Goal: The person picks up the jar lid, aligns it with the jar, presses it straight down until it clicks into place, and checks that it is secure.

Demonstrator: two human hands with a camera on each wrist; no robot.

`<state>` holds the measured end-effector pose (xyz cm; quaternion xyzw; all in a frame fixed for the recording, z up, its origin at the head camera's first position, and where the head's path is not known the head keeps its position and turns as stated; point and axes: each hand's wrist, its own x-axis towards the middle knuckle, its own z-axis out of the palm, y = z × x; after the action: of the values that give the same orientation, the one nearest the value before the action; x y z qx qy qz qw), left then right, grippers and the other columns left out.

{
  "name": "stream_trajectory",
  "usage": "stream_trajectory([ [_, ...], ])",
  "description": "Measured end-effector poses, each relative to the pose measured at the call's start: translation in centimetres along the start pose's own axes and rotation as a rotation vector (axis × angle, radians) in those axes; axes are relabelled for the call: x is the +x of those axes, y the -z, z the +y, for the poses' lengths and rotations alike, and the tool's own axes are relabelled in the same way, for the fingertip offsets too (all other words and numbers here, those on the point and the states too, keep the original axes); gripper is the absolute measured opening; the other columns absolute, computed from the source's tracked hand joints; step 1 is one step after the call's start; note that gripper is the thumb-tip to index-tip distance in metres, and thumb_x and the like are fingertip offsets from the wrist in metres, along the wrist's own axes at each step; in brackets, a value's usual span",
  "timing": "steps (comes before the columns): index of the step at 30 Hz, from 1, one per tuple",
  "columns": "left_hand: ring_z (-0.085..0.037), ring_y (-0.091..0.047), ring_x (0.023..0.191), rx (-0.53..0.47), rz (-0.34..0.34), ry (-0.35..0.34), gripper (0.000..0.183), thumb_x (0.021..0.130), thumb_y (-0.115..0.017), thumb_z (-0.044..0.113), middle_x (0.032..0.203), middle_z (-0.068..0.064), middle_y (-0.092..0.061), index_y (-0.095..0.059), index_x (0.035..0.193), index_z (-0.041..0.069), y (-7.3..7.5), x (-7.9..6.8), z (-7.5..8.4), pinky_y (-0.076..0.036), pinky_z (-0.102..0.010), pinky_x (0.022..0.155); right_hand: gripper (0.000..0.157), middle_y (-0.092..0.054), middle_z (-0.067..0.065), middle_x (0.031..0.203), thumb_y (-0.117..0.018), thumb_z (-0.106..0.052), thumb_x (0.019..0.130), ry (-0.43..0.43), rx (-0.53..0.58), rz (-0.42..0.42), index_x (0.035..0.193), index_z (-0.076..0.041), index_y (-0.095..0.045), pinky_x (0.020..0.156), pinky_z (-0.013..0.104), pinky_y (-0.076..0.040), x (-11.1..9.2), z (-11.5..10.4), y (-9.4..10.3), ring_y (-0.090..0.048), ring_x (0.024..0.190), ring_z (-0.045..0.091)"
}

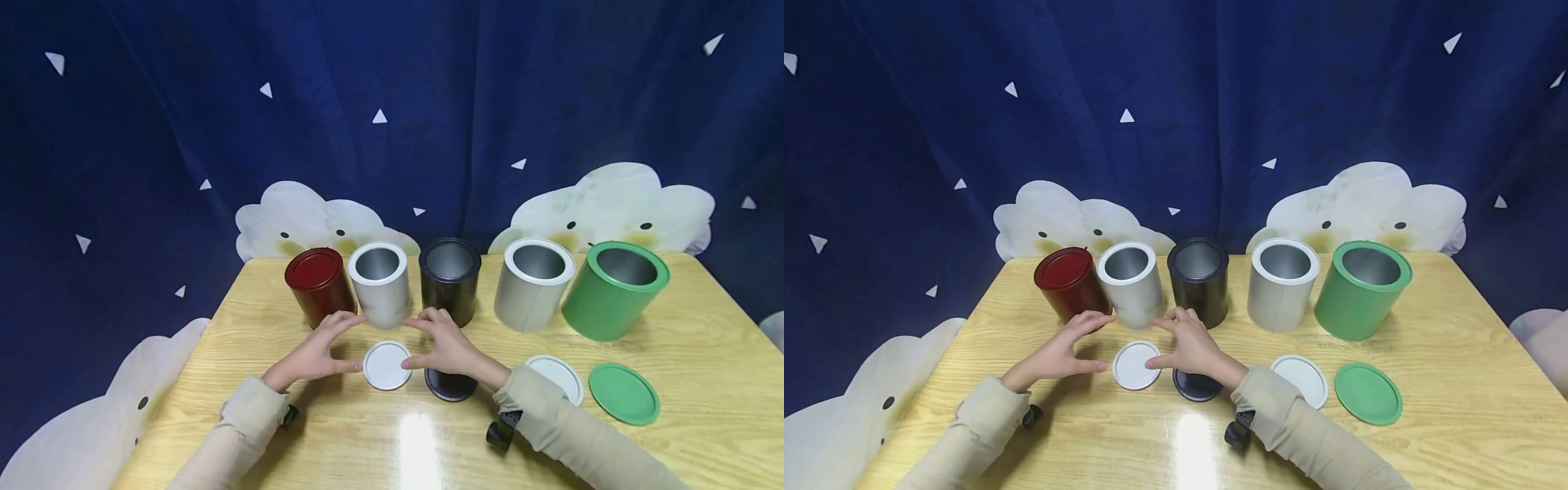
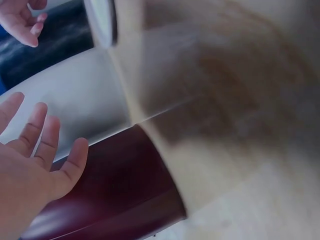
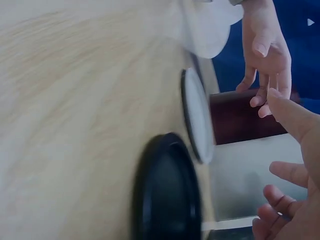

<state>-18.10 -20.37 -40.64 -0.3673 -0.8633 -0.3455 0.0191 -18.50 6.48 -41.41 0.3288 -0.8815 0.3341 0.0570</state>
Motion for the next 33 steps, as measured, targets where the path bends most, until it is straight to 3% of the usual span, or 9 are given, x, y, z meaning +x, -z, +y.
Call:
stream_trajectory([
  [8,-0.030,-0.038,0.113,-0.020,-0.074,0.052,0.076,0.067,-0.081,0.022,0.121,-0.014,-0.044,-0.045,0.130,-0.001,-1.1,-0.1,-1.0,-0.035,-0.050,0.091,0.075,-0.045,0.005,0.098,-0.083,-0.042,0.059,-0.042,-0.099,-0.099,0.119,-0.003,-0.060,0.069,0.030,-0.030,-1.0,0.8,-1.0,-0.035,0.084,0.019],
  [16,-0.030,-0.039,0.109,0.012,-0.209,0.116,0.077,0.070,-0.079,0.026,0.118,-0.018,-0.045,-0.043,0.132,0.000,-1.6,0.3,-1.5,-0.035,-0.047,0.088,0.075,-0.042,0.003,0.095,-0.080,-0.046,0.060,-0.107,-0.183,-0.185,0.119,-0.006,-0.059,0.068,0.035,-0.027,-1.4,1.0,-2.0,-0.032,0.083,0.020],
  [22,-0.032,-0.039,0.107,0.058,-0.230,0.149,0.075,0.069,-0.079,0.029,0.117,-0.016,-0.045,-0.046,0.130,0.000,-1.6,0.0,-2.0,-0.034,-0.050,0.087,0.075,-0.040,0.002,0.094,-0.078,-0.050,0.062,-0.106,-0.222,-0.205,0.121,-0.007,-0.059,0.065,0.035,-0.024,-1.3,0.9,-2.6,-0.031,0.083,0.020],
  [27,-0.029,-0.036,0.105,0.083,-0.232,0.110,0.076,0.069,-0.078,0.040,0.115,-0.010,-0.043,-0.047,0.131,0.008,-1.9,-0.1,-2.6,-0.031,-0.047,0.080,0.075,-0.038,0.001,0.092,-0.077,-0.050,0.063,-0.111,-0.268,-0.220,0.123,-0.009,-0.058,0.064,0.034,-0.021,-1.3,0.8,-2.6,-0.030,0.082,0.020],
  [32,-0.028,-0.035,0.104,0.129,-0.259,0.137,0.078,0.065,-0.081,0.034,0.115,-0.008,-0.041,-0.048,0.132,0.010,-2.2,0.1,-2.5,-0.029,-0.045,0.078,0.075,-0.034,0.001,0.090,-0.075,-0.049,0.068,-0.099,-0.283,-0.272,0.126,-0.007,-0.054,0.063,0.034,-0.020,-1.0,0.5,-2.6,-0.028,0.082,0.021],
  [33,-0.029,-0.035,0.102,0.133,-0.275,0.169,0.077,0.064,-0.082,0.030,0.114,-0.009,-0.042,-0.049,0.130,0.007,-2.0,0.3,-1.8,-0.029,-0.045,0.078,0.074,-0.034,0.001,0.090,-0.074,-0.049,0.069,-0.097,-0.282,-0.280,0.126,-0.007,-0.054,0.063,0.034,-0.019,-1.0,0.4,-2.6,-0.028,0.083,0.021],
])
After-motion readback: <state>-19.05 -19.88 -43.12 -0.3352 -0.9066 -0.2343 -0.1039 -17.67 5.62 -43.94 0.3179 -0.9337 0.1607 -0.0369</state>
